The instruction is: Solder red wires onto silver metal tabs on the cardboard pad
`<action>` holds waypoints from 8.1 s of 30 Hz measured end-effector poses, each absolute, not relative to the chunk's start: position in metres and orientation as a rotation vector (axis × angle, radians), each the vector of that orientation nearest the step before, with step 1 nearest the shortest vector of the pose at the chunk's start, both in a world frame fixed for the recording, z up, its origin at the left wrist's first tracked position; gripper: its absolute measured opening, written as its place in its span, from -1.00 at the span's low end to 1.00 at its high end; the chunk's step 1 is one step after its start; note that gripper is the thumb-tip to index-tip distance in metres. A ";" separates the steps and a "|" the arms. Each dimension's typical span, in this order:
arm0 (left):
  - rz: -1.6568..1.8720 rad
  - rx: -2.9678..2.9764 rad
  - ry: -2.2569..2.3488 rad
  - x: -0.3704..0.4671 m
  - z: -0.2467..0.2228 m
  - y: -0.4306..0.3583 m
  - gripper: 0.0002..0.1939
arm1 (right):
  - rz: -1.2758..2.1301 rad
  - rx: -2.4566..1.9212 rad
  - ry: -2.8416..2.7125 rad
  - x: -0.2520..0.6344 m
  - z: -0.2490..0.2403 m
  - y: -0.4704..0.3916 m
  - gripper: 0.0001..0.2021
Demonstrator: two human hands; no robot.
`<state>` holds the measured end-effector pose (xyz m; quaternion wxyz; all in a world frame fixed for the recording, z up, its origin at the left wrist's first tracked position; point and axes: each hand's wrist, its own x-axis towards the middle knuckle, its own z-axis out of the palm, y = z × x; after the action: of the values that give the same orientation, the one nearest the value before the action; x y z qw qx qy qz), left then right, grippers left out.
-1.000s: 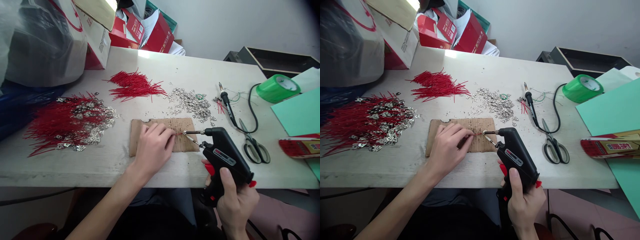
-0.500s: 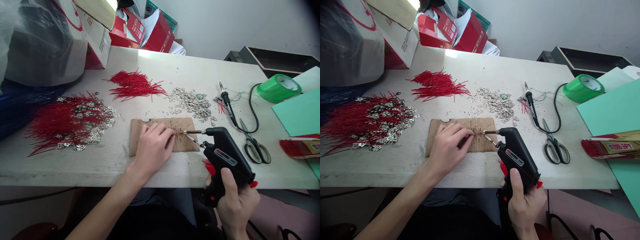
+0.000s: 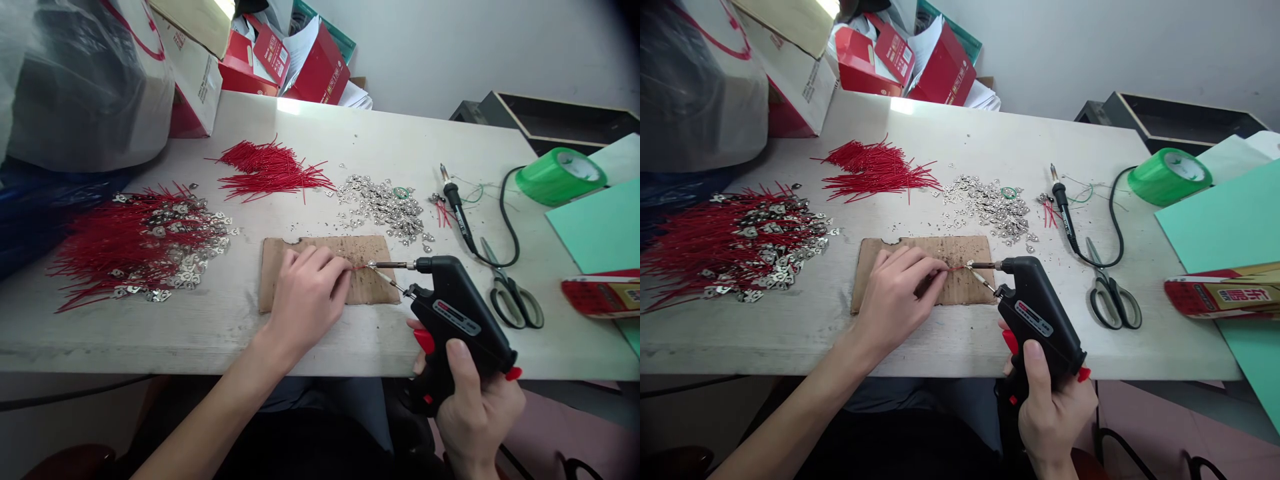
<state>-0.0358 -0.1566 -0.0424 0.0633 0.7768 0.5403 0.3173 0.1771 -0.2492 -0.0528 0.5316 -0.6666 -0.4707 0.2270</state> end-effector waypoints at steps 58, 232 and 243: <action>0.951 2.345 1.621 -0.036 -0.044 -0.156 -0.86 | 0.555 -1.608 -1.088 0.180 -0.054 -0.250 -0.65; 1.716 2.309 1.254 -0.046 -0.021 -0.169 -0.78 | 0.634 -1.354 -0.774 0.171 -0.054 -0.247 -0.70; 1.716 2.313 1.242 -0.046 -0.024 -0.169 -0.75 | 0.657 -1.317 -0.811 0.175 -0.061 -0.250 -0.72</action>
<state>-0.0463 -0.1687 -0.0237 0.0028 0.7375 0.3959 0.5471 0.1746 -0.2499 -0.0608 0.6675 -0.5836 -0.3593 0.2910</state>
